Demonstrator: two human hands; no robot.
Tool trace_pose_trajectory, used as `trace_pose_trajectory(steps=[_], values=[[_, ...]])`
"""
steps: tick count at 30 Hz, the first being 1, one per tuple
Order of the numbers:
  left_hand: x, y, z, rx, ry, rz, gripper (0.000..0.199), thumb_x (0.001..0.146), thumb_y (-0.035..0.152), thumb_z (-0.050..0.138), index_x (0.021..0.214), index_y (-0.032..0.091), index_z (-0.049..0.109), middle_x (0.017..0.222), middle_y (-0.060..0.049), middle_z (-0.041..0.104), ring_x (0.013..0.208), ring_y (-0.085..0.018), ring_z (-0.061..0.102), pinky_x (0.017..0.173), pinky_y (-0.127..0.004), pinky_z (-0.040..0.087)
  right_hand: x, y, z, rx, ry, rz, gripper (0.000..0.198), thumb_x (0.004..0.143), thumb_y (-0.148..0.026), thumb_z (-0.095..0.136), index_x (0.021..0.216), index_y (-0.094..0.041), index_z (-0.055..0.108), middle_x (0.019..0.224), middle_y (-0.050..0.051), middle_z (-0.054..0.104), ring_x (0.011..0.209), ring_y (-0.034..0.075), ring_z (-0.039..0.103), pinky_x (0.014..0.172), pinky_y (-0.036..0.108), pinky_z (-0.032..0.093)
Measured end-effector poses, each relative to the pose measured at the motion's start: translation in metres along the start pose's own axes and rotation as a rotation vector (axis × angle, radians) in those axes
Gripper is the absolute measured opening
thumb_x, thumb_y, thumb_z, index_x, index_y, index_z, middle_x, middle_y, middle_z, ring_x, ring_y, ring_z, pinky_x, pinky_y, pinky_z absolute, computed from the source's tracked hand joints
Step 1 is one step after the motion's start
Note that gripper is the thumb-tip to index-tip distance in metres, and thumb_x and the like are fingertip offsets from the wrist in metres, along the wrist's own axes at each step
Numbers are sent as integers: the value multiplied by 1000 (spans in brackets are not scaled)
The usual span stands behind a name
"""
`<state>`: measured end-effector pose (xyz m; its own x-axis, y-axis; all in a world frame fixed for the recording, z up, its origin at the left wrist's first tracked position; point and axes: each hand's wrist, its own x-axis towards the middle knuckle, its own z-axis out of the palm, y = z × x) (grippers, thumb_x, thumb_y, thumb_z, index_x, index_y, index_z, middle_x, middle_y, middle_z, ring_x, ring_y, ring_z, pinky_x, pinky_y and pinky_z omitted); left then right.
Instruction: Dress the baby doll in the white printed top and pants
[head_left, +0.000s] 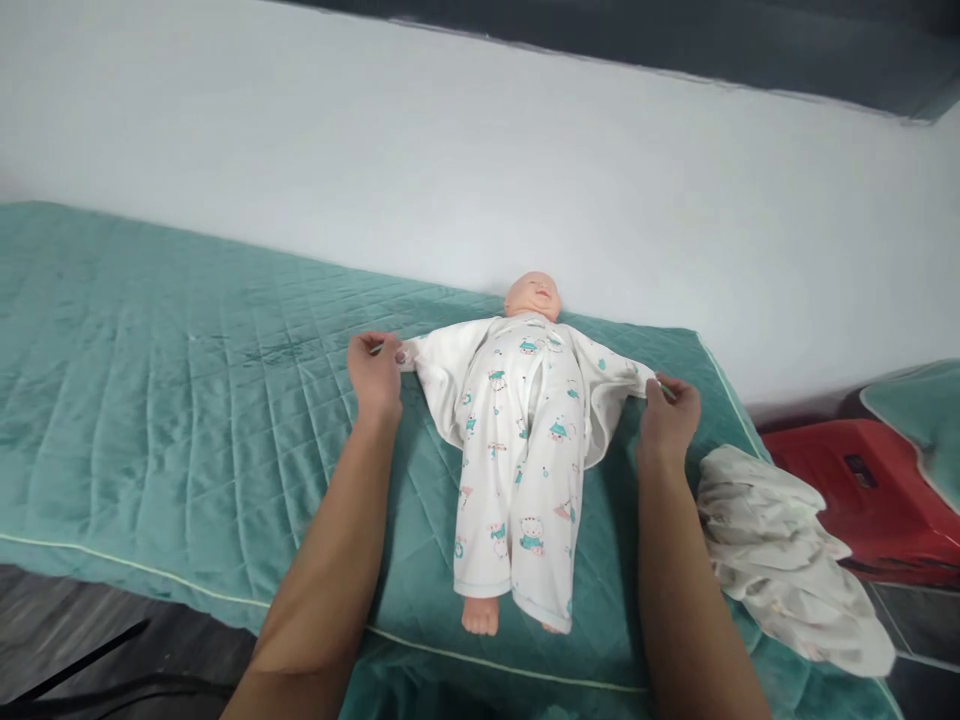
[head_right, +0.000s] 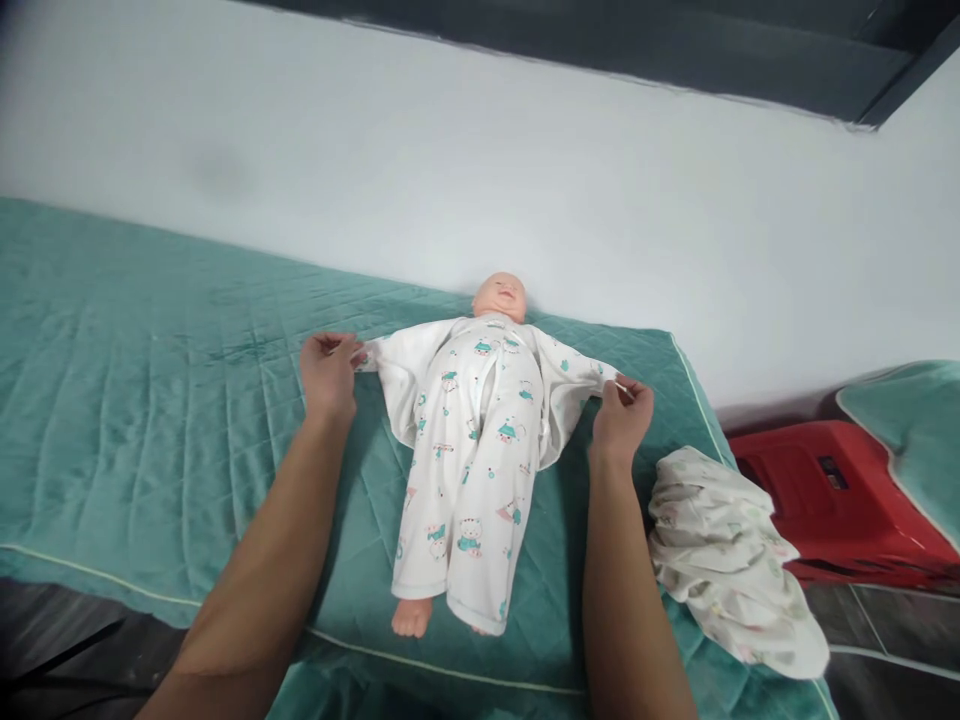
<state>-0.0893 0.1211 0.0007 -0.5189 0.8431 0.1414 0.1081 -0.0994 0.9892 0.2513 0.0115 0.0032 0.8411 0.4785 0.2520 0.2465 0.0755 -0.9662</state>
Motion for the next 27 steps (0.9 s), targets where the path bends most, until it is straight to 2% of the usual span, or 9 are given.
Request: trace_pose_trajectory(steps=[1, 3, 6, 9, 12, 15, 19, 22, 27], values=[[2, -1, 1, 51, 15, 63, 11, 87, 27, 58, 94, 19, 56, 101, -4, 64, 97, -17, 64, 85, -32, 54, -5, -8, 2, -34, -1, -113, 25, 76, -31, 66, 97, -20, 59, 103, 5, 64, 92, 18, 62, 80, 34, 52], [1, 2, 13, 181, -109, 283, 17, 89, 29, 58, 102, 19, 59, 112, -6, 65, 109, -19, 61, 96, -35, 50, -18, -29, 15, -65, -137, -325, 25, 83, -29, 61, 107, -21, 59, 115, 8, 62, 104, 20, 61, 89, 38, 51], [-6, 12, 44, 453, -461, 579, 31, 94, 38, 54, 116, 18, 61, 127, -11, 63, 123, -25, 55, 107, -41, 42, -32, -59, 59, -142, -561, -541, 26, 87, -26, 56, 112, -24, 60, 118, 7, 63, 112, 22, 59, 100, 43, 48], [-8, 18, 68, 756, -627, 671, 38, 99, 43, 43, 119, 18, 62, 122, -13, 66, 118, -28, 59, 104, -43, 42, -33, -75, 118, -305, -888, -653, 29, 85, -22, 55, 113, -21, 60, 123, 10, 64, 119, 26, 57, 104, 46, 45], [1, 17, 71, 930, -633, 661, 36, 101, 33, 33, 114, 18, 64, 114, -14, 69, 108, -28, 64, 95, -41, 45, -29, -83, 167, -606, -1129, -701, 27, 80, -20, 59, 106, -19, 61, 119, 13, 66, 113, 32, 60, 97, 49, 46], [15, 13, 59, 1038, -575, 542, 31, 97, 21, 36, 110, 17, 64, 108, -17, 70, 103, -30, 67, 87, -41, 48, -22, -87, 188, -790, -1235, -687, 24, 69, -16, 69, 92, -18, 62, 106, 14, 69, 93, 32, 64, 84, 48, 50], [26, 7, 46, 1013, -522, 423, 31, 99, 21, 35, 105, 15, 65, 105, -17, 71, 100, -29, 68, 86, -40, 49, -18, -91, 191, -795, -1279, -677, 31, 58, -15, 79, 83, -21, 62, 105, 12, 68, 93, 33, 64, 82, 48, 50], [26, 3, 44, 959, -525, 439, 35, 101, 28, 34, 106, 18, 67, 108, -13, 72, 101, -26, 67, 86, -37, 49, -31, -91, 200, -822, -1326, -728, 28, 59, -14, 82, 78, -20, 61, 100, 9, 69, 91, 30, 65, 84, 47, 51], [25, -1, 46, 933, -499, 431, 35, 100, 34, 38, 102, 23, 71, 107, -11, 74, 99, -28, 69, 82, -38, 50, -54, -89, 224, -904, -1358, -804, 23, 65, -17, 83, 74, -16, 62, 77, 3, 65, 90, 30, 69, 88, 49, 46]])
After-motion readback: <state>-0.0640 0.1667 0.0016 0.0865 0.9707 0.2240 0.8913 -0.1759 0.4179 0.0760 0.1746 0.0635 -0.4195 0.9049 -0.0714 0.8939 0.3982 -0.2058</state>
